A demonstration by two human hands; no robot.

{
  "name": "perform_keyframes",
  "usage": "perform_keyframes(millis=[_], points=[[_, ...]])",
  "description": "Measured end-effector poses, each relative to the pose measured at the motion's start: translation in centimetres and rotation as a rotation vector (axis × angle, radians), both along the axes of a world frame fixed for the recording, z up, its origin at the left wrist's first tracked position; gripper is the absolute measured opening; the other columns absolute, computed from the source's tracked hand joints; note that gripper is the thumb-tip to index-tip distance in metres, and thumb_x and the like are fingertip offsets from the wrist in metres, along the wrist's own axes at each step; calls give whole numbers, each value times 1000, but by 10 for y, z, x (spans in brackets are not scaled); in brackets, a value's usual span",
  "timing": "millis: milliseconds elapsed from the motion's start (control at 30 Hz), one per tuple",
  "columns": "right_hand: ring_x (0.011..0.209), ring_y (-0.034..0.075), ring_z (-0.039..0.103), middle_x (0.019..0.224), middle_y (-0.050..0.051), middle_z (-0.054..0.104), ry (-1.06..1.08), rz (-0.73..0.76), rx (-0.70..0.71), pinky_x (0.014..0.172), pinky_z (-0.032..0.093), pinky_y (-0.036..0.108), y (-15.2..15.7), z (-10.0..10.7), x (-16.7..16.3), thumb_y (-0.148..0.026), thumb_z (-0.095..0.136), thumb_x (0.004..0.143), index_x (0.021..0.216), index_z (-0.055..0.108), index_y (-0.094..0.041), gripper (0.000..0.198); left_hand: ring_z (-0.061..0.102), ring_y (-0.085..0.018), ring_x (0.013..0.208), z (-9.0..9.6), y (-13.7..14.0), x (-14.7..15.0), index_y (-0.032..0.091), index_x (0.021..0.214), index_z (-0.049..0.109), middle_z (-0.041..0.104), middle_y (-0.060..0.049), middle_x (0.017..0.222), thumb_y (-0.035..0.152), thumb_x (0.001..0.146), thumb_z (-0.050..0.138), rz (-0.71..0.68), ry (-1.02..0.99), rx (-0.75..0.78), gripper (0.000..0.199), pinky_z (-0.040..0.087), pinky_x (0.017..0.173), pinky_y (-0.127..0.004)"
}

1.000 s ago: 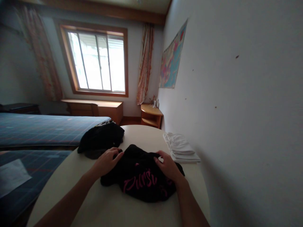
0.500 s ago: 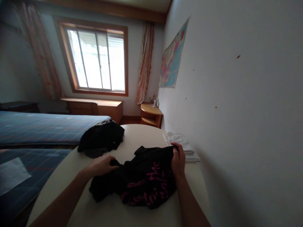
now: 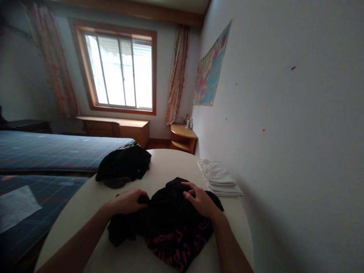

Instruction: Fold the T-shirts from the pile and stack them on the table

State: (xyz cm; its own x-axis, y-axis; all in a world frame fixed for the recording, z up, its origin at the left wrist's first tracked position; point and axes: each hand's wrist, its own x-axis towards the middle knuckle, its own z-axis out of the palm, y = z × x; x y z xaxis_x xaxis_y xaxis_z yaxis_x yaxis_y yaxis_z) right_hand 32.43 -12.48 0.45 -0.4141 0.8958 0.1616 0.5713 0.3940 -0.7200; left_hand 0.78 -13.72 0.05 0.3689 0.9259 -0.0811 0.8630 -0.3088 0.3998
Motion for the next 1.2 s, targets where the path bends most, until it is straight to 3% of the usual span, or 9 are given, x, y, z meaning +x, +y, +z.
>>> perform_keyframes(millis=[133,233,333,433,533,633,733,933,1200], points=[[84,25,67,92,9,73,-271,-104,48,80,47,36,-4,3,-12,-60,46,91,136,57,-23,59,66,-25,98,4,-5,3,26,99,72,72,-3,105,30,74,60,-201,-112,-18,28,48,86,-30],[85,27,67,89,8,73,-436,-100,94,80,47,37,-7,1,-22,-60,54,87,142,50,-27,64,66,-24,93,7,-8,7,24,100,70,71,-3,100,38,78,60,-208,-149,-85,28,48,81,-29],[106,29,61,114,10,68,-482,-58,221,94,44,41,-7,-4,-29,-49,66,82,139,54,-30,61,64,-23,91,8,-10,13,24,101,68,70,-2,99,44,80,61,-246,-217,-107,30,48,82,-29],[134,30,41,148,8,45,-436,26,361,111,30,46,-6,-11,-35,-37,72,76,143,47,-33,72,60,-21,105,9,-12,21,24,103,65,65,-2,118,32,77,65,-359,-371,-27,27,44,96,-30],[139,28,35,147,5,48,-344,134,383,113,28,45,-4,-16,-39,-29,69,78,133,57,-31,56,59,-20,107,10,-16,29,25,110,62,64,-2,120,24,76,63,-402,-447,-5,34,42,100,-31],[114,26,58,111,7,70,-197,32,339,101,40,42,0,-18,-39,-27,61,85,104,68,-24,21,60,-21,107,7,-17,33,26,125,56,65,-3,120,25,78,62,-341,-474,19,47,45,98,-33],[86,23,64,88,4,70,20,-218,290,83,47,38,6,-19,-31,-37,52,90,97,62,-22,20,57,-25,117,1,-12,30,26,142,42,59,-7,133,31,80,65,-197,-457,105,66,42,103,-37],[81,23,61,88,5,67,473,-567,330,74,49,35,16,-17,-6,-49,49,89,104,55,-21,33,65,-25,107,-1,-4,25,28,123,60,70,-3,114,30,83,60,-58,-352,209,40,46,93,-33],[116,25,53,124,11,61,583,-705,422,104,38,39,21,-12,10,-45,40,90,123,56,-18,45,67,-23,93,12,2,17,23,116,63,73,-3,100,22,81,50,151,-485,309,37,49,84,-31]])
